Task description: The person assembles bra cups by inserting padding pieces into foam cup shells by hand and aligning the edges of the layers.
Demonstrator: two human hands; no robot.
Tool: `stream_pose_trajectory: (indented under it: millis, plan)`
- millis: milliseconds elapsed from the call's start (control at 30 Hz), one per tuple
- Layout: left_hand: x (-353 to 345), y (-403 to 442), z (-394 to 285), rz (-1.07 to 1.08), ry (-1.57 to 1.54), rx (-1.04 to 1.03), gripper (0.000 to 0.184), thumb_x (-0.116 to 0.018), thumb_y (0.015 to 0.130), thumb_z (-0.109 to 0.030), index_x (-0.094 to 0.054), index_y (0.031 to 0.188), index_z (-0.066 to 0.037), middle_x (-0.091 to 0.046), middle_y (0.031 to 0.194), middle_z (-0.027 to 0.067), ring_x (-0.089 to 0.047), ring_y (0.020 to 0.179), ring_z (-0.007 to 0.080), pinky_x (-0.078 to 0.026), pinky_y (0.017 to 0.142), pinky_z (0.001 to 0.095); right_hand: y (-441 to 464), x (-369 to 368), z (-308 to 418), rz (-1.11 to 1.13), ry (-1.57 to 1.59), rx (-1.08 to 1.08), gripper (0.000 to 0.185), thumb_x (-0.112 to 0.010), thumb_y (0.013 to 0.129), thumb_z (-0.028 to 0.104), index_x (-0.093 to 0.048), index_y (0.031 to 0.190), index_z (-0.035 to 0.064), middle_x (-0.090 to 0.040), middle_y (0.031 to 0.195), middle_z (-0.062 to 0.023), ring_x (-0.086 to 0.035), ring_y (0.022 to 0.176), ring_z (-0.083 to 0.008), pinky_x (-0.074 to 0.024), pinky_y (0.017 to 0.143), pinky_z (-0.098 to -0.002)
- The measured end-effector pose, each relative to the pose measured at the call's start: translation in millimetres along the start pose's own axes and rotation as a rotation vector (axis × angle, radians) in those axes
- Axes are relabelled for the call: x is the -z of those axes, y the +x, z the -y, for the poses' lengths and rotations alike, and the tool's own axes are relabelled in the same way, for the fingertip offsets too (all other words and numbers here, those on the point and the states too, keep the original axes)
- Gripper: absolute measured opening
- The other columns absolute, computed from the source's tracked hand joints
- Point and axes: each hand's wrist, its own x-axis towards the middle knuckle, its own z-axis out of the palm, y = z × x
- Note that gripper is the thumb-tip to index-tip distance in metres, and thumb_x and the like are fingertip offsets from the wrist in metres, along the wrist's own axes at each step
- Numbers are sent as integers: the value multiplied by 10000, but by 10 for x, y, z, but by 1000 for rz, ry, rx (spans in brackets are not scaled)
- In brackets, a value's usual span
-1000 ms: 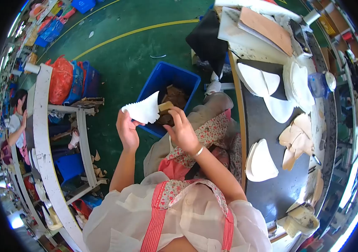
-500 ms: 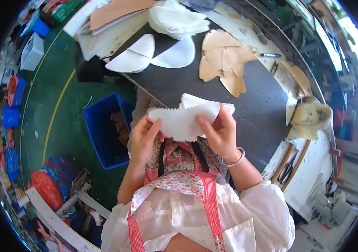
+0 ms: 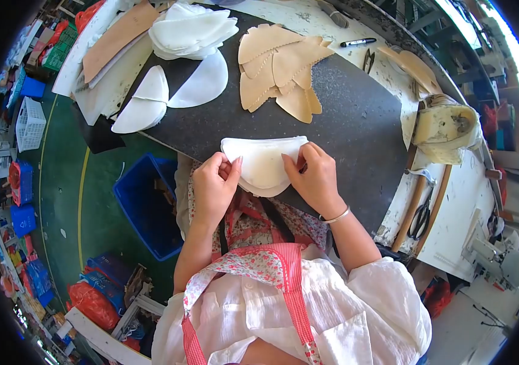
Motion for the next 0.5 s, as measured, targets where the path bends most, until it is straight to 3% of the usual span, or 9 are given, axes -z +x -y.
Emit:
stream_pose_trajectory:
  millis: [33, 133, 167, 267, 300, 400, 433, 500]
  plan:
    - [-9, -3, -12, 1, 123, -38, 245, -679, 828, -212, -565, 732, -18, -601, 648, 102, -619, 610, 252, -483, 555, 360, -8, -18, 7, 25, -79, 8, 328, -741, 747, 153, -471, 629, 10, -485, 644, -90, -526, 528, -212, -438, 484, -300]
    - [-36, 49, -33, -87, 432, -234, 336, -683, 813, -282, -511, 659, -38, -568, 615, 107, -598, 590, 290, -476, 528, 391, 44, 36, 109, -29, -417, 160, 357, -742, 732, 232, -469, 618, 31, -488, 700, -90, -543, 647, -250, -444, 532, -346]
    - [-39, 66, -44, -132, 523, -315, 378, -685, 807, -306, -484, 625, -43, -553, 598, 112, -586, 574, 306, -470, 513, 402, 39, 86, 102, 2, -448, 76, 358, -735, 724, 283, -482, 631, 49, -488, 743, -80, -538, 733, -261, -443, 564, -369]
    - [174, 119, -55, -73, 685, -212, 377, -657, 816, -354, -503, 665, -45, -576, 642, 117, -610, 632, 301, -469, 521, 412, 28, 222, 6, -1, -561, -30, 318, -716, 742, 267, -499, 671, 45, -489, 748, -77, -544, 725, -258, -447, 546, -371]
    - [193, 104, -28, -33, 697, -127, 320, -679, 800, -298, -504, 697, -51, -572, 667, 105, -600, 658, 282, -470, 549, 386, 30, 208, 13, -8, -438, 6, 271, -716, 741, 227, -523, 720, 37, -506, 782, -89, -551, 749, -267, -458, 580, -372]
    - [123, -23, 39, -155, 479, -246, 297, -700, 785, -218, -472, 692, -52, -560, 702, 81, -582, 691, 256, -472, 589, 350, 5, 42, 104, -25, -66, 103, 197, -714, 741, 108, -596, 866, 12, -560, 884, -128, -573, 824, -295, -491, 680, -373]
    - [91, -101, 64, -151, 392, -239, 211, -710, 769, -147, -531, 767, -37, -586, 825, 91, -578, 794, 260, -482, 697, 349, -9, 14, 222, -3, -67, 261, 277, -706, 748, 50, -608, 1001, -7, -571, 969, -150, -570, 851, -300, -495, 728, -360]
    - [54, -153, 46, -152, 315, -447, 198, -706, 771, -134, -582, 879, -25, -603, 946, 111, -577, 897, 278, -474, 773, 369, -90, -68, 293, 103, -171, 284, 323, -716, 749, 72, -604, 1043, -3, -560, 1034, -142, -567, 875, -307, -492, 757, -371]
